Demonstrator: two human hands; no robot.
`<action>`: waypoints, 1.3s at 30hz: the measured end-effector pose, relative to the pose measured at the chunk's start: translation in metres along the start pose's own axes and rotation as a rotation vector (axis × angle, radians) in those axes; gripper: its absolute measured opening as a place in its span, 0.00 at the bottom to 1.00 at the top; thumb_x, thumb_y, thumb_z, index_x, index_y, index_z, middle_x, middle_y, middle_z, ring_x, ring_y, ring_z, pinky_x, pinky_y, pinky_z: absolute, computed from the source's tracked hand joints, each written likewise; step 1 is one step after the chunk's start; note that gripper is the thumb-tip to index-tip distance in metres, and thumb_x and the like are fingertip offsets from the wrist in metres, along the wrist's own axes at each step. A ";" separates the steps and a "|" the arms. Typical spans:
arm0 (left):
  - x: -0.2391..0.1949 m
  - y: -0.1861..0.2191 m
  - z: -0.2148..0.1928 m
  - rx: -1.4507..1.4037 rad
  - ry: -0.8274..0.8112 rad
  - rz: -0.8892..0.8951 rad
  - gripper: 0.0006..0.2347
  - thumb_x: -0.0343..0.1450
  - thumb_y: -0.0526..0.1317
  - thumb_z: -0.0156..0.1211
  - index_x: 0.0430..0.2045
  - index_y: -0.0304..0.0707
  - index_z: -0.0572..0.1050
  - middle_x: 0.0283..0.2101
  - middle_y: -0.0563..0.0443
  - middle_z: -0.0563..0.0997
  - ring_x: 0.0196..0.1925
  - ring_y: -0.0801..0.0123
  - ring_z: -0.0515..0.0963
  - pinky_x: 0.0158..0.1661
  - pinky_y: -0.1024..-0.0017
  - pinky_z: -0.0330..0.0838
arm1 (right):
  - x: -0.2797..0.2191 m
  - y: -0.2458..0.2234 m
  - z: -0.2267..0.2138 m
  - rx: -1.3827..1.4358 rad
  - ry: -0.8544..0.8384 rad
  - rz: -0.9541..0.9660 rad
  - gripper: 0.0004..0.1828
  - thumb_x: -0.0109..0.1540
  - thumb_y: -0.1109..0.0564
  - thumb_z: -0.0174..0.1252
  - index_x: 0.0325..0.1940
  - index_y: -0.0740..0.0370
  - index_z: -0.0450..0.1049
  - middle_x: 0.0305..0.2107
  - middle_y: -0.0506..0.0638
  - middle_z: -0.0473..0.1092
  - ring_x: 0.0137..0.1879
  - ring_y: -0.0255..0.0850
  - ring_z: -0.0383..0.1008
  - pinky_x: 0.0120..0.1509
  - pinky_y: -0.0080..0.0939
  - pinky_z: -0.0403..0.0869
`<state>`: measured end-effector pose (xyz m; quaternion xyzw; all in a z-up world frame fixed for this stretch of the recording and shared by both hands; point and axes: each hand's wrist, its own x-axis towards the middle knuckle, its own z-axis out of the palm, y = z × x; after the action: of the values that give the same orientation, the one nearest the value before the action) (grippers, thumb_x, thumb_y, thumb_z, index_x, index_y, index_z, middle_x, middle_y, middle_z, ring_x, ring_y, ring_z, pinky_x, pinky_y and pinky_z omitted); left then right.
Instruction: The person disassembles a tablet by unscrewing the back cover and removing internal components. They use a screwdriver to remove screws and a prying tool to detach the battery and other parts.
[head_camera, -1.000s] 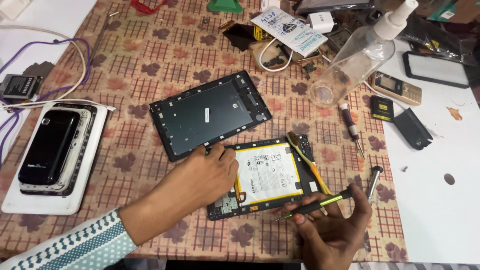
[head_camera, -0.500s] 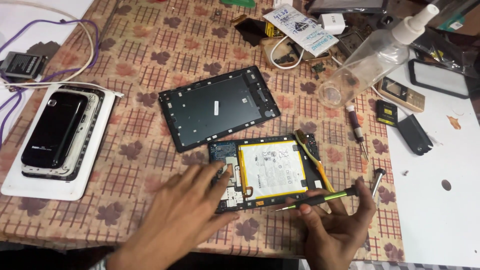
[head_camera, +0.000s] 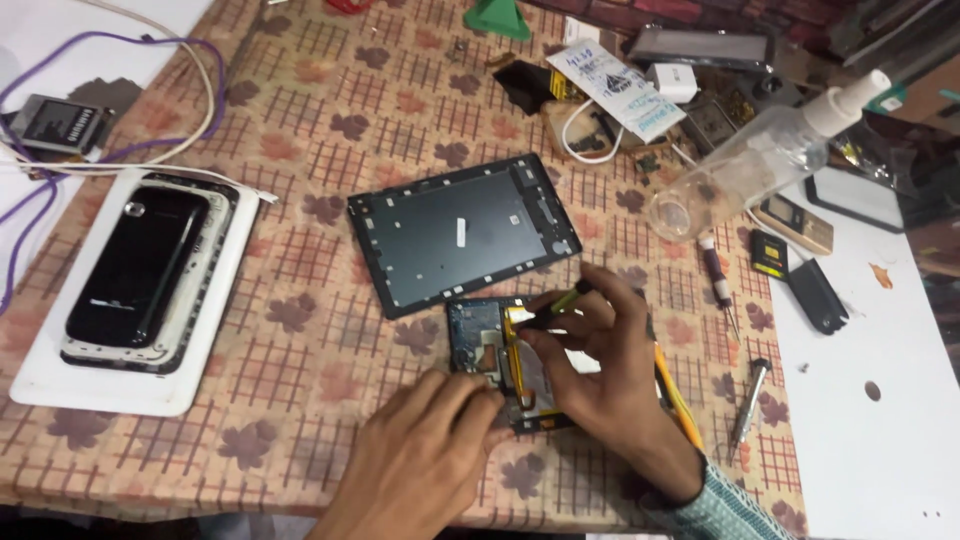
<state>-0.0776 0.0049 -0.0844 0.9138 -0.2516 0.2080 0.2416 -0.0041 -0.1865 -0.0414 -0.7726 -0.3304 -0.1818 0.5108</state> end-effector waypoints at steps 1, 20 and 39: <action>-0.002 -0.002 0.000 -0.022 0.058 0.022 0.15 0.68 0.42 0.64 0.42 0.27 0.79 0.48 0.39 0.79 0.49 0.54 0.78 0.46 0.59 0.77 | 0.000 0.004 0.002 0.000 0.016 -0.029 0.43 0.61 0.76 0.61 0.72 0.62 0.45 0.50 0.62 0.71 0.52 0.50 0.82 0.51 0.42 0.86; -0.022 -0.007 0.020 -0.100 0.018 0.015 0.17 0.73 0.44 0.60 0.48 0.27 0.78 0.50 0.37 0.78 0.52 0.54 0.75 0.49 0.55 0.72 | -0.013 0.008 -0.003 -0.082 0.010 -0.038 0.42 0.64 0.73 0.58 0.73 0.63 0.40 0.50 0.65 0.72 0.53 0.48 0.82 0.53 0.40 0.86; -0.019 -0.006 0.010 -0.175 0.067 -0.048 0.17 0.72 0.44 0.63 0.47 0.28 0.78 0.49 0.39 0.78 0.53 0.55 0.76 0.50 0.55 0.74 | -0.005 0.013 -0.007 0.076 -0.226 -0.075 0.40 0.70 0.75 0.55 0.76 0.49 0.42 0.55 0.64 0.76 0.51 0.45 0.86 0.44 0.31 0.86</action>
<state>-0.0865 0.0108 -0.1042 0.8874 -0.2387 0.2101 0.3337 0.0013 -0.1983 -0.0499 -0.7554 -0.4211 -0.1001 0.4920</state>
